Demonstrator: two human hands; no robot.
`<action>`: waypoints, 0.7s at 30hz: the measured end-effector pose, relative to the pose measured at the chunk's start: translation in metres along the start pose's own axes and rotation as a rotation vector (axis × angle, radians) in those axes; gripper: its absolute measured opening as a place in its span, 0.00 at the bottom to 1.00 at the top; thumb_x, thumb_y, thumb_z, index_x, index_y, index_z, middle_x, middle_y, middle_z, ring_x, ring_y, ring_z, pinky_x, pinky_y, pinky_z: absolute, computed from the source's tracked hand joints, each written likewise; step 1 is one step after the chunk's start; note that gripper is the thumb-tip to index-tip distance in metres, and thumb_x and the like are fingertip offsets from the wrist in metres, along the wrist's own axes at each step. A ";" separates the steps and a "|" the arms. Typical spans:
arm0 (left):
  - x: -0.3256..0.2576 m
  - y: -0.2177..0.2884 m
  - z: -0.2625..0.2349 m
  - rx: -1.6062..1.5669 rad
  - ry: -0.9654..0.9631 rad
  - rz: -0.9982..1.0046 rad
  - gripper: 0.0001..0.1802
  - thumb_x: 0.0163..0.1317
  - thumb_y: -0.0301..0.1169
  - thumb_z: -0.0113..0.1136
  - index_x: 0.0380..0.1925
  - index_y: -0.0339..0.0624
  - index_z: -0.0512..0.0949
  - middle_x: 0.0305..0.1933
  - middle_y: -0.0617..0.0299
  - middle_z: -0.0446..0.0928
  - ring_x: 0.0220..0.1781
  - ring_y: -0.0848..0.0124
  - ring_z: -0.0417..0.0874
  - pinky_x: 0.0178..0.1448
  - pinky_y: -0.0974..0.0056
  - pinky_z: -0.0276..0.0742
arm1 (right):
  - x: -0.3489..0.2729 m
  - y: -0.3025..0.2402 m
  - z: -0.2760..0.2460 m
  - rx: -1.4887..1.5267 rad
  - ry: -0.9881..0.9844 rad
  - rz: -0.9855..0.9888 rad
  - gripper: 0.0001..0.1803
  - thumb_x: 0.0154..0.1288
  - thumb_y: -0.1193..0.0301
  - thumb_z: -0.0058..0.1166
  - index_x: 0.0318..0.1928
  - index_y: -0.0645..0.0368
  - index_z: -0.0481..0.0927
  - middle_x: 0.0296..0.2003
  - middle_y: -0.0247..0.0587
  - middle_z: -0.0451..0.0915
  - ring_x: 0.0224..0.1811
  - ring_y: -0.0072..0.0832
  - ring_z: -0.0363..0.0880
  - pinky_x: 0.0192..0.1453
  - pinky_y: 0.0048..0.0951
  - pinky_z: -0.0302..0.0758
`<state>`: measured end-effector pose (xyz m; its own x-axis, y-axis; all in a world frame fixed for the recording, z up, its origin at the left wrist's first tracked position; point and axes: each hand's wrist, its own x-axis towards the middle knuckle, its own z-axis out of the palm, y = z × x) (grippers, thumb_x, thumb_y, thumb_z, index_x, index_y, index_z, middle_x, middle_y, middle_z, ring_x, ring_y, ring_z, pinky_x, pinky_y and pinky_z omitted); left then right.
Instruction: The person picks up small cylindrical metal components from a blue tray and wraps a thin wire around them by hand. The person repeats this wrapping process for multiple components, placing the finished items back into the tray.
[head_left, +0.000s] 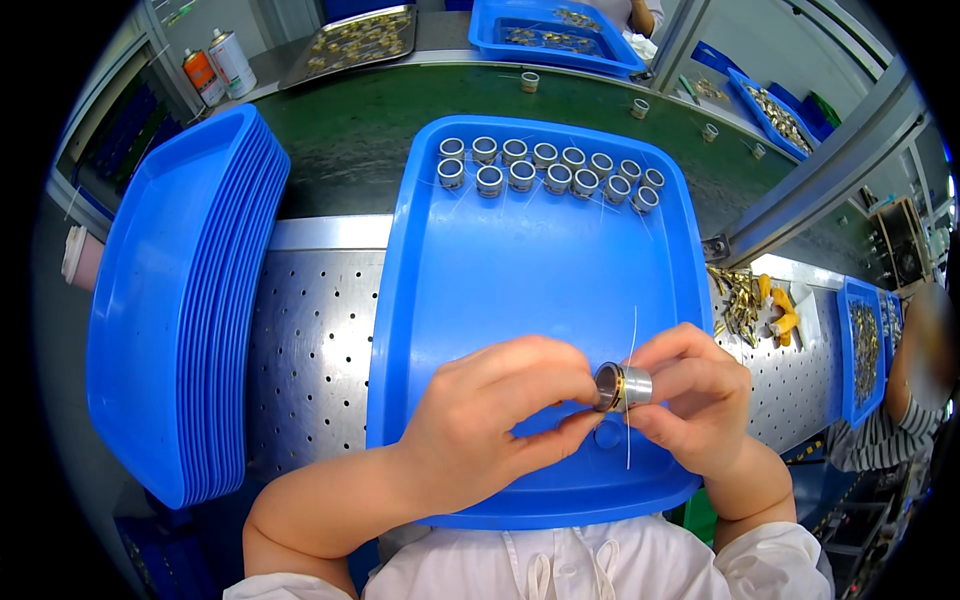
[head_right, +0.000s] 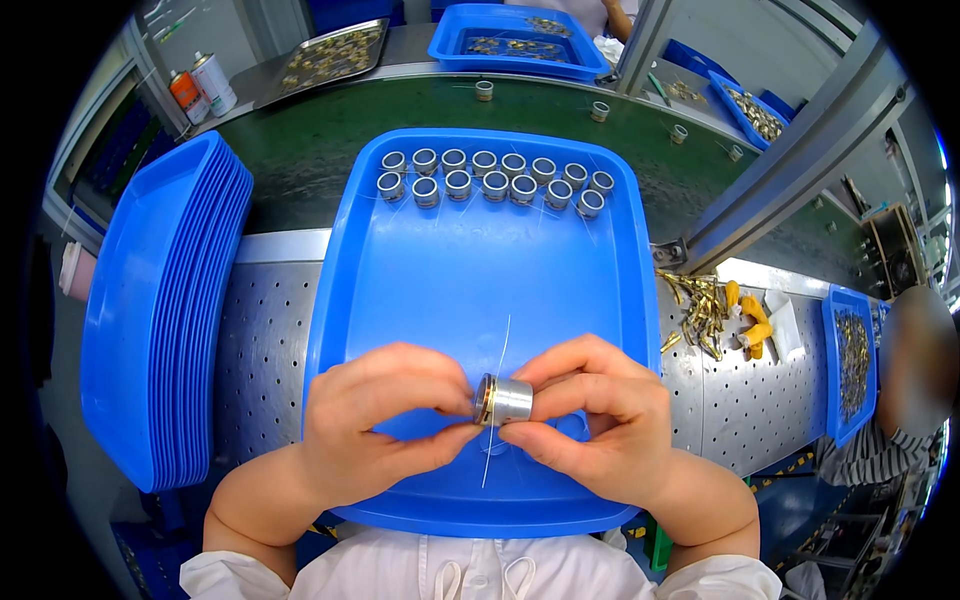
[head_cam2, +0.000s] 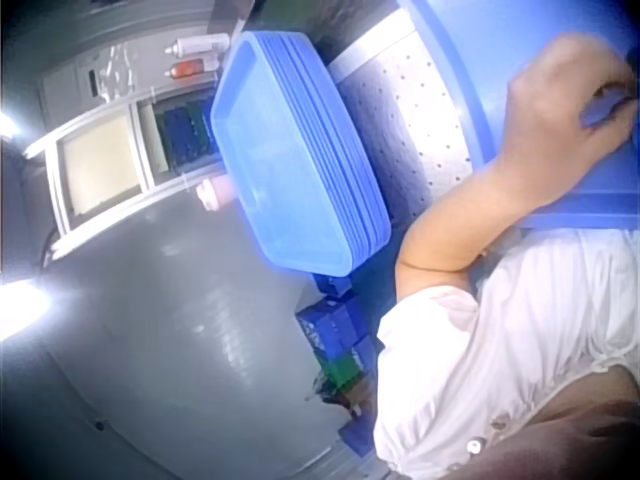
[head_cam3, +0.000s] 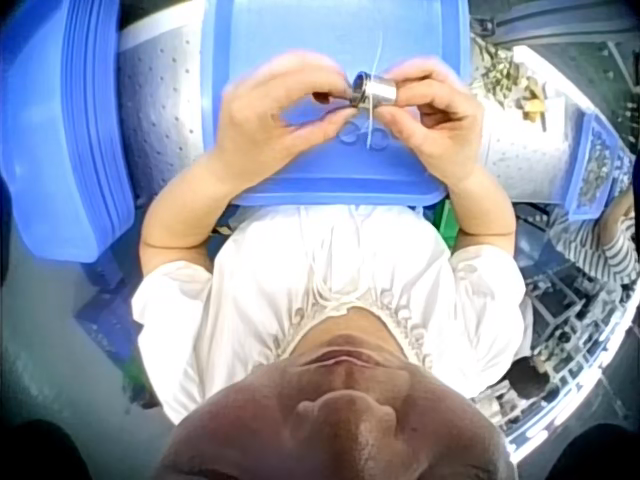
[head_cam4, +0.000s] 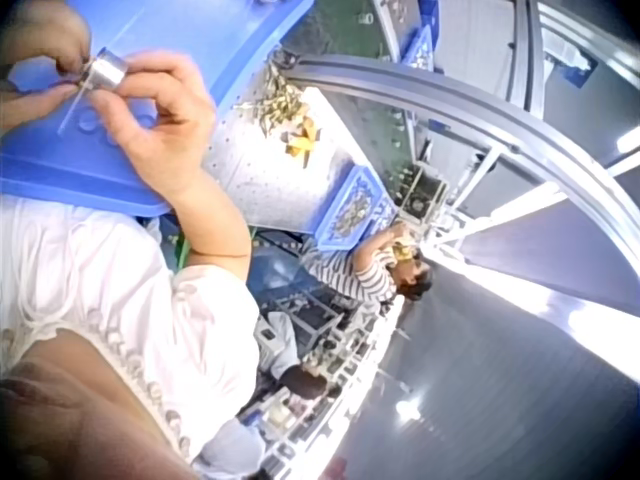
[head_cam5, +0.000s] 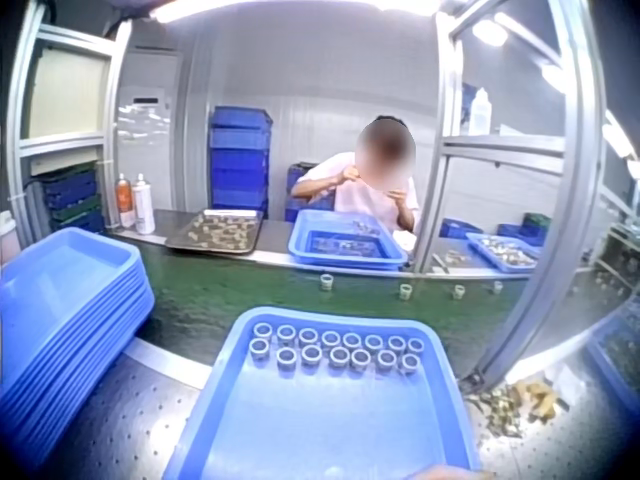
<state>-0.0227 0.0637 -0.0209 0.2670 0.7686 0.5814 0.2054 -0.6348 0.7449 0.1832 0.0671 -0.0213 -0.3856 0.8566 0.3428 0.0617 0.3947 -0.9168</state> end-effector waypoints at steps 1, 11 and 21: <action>0.000 -0.001 0.001 0.009 0.016 0.012 0.13 0.37 0.18 0.70 0.26 0.39 0.80 0.29 0.58 0.79 0.29 0.67 0.81 0.30 0.69 0.77 | -0.001 -0.001 0.001 -0.003 0.009 0.008 0.10 0.43 0.82 0.68 0.30 0.64 0.82 0.38 0.45 0.79 0.40 0.29 0.78 0.43 0.25 0.75; -0.005 -0.006 0.005 0.115 0.092 0.121 0.13 0.34 0.17 0.68 0.25 0.39 0.80 0.28 0.59 0.78 0.27 0.67 0.81 0.27 0.69 0.77 | -0.001 -0.005 0.007 -0.384 0.036 -0.259 0.14 0.39 0.78 0.72 0.30 0.60 0.83 0.35 0.40 0.79 0.32 0.26 0.80 0.31 0.21 0.77; -0.004 -0.003 0.004 0.100 0.081 0.093 0.12 0.34 0.17 0.67 0.24 0.38 0.80 0.27 0.59 0.79 0.27 0.67 0.82 0.28 0.70 0.77 | -0.002 -0.007 0.008 -0.427 0.050 -0.307 0.15 0.39 0.77 0.73 0.32 0.60 0.83 0.33 0.40 0.79 0.29 0.25 0.80 0.28 0.20 0.77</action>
<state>-0.0204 0.0617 -0.0267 0.2134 0.7076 0.6736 0.2775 -0.7050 0.6527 0.1765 0.0605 -0.0173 -0.4010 0.6913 0.6011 0.3268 0.7210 -0.6111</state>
